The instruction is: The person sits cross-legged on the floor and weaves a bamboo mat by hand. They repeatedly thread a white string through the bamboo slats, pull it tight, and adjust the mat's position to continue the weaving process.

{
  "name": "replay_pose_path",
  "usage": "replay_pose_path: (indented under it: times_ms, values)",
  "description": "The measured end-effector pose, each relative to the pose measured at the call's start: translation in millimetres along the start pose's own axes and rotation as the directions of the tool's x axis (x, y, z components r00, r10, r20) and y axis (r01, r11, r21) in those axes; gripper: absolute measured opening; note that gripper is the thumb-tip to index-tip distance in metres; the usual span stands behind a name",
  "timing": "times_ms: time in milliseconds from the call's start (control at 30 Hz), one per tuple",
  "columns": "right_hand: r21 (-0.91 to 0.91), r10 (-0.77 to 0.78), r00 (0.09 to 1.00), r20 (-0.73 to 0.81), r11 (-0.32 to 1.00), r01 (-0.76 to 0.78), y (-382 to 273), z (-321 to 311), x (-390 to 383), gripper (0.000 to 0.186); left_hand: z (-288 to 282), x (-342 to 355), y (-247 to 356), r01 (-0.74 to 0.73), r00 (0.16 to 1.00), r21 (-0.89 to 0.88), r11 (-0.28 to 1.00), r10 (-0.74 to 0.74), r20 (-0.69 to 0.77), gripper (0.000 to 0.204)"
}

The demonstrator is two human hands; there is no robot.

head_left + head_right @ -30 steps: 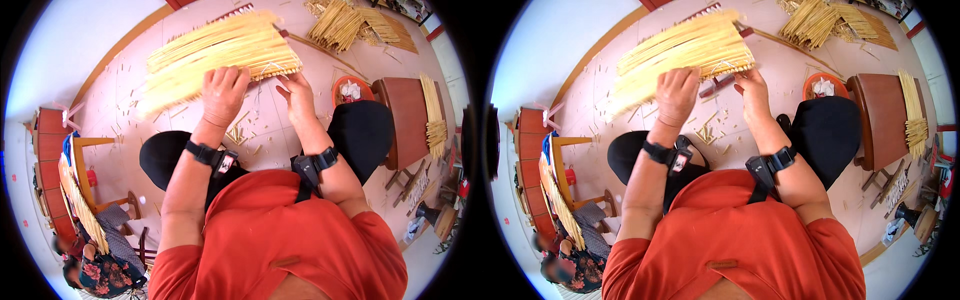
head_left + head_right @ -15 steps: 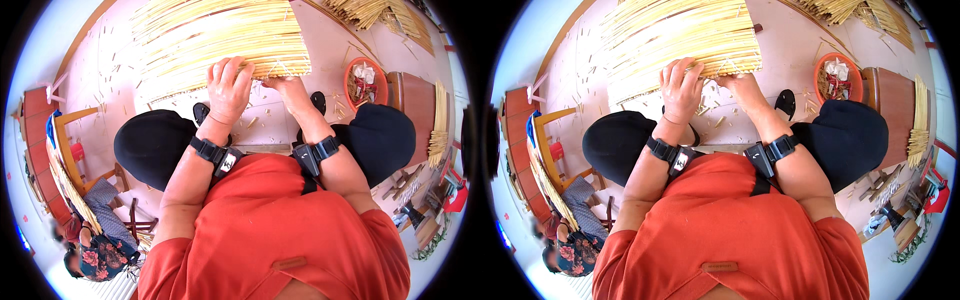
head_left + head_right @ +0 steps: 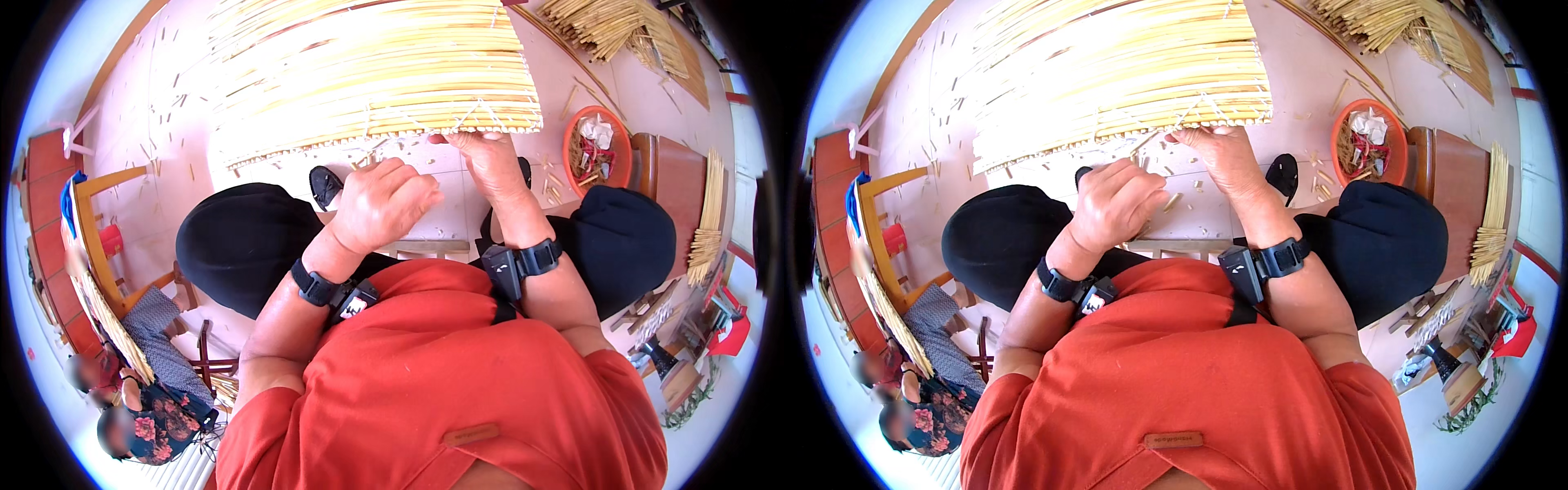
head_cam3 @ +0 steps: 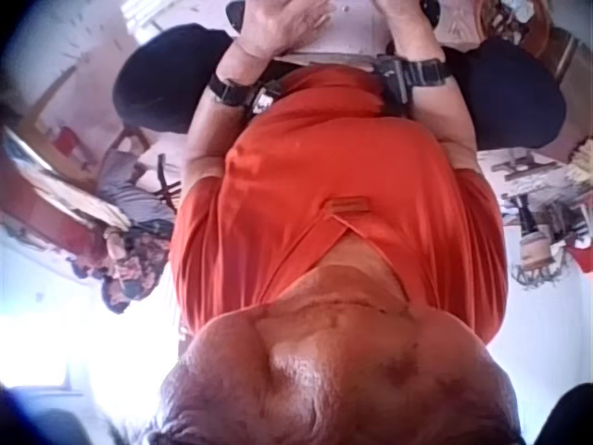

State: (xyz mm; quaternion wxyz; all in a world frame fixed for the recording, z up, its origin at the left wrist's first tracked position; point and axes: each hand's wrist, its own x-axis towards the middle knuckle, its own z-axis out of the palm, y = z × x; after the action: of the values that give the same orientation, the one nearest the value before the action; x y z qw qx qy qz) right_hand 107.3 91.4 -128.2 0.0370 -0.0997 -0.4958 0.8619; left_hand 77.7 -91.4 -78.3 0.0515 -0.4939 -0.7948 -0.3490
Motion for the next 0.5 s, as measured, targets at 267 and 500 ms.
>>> replay_pose_path:
  times_ms: [267,500]
  values:
    - [0.004,0.063,0.996,-0.057,0.998,-0.063,-1.7,9.9,-1.4,0.028,9.5,-5.5,-10.4,0.687,0.672,-0.712,0.147,-0.503,0.544,0.044]
    - [-0.143,0.071,0.997,-0.011,0.987,-0.072,6.0,11.7,2.0,0.039,18.5,-9.8,-27.3,0.376,0.584,-0.798,-0.471,-0.548,0.599,0.052]
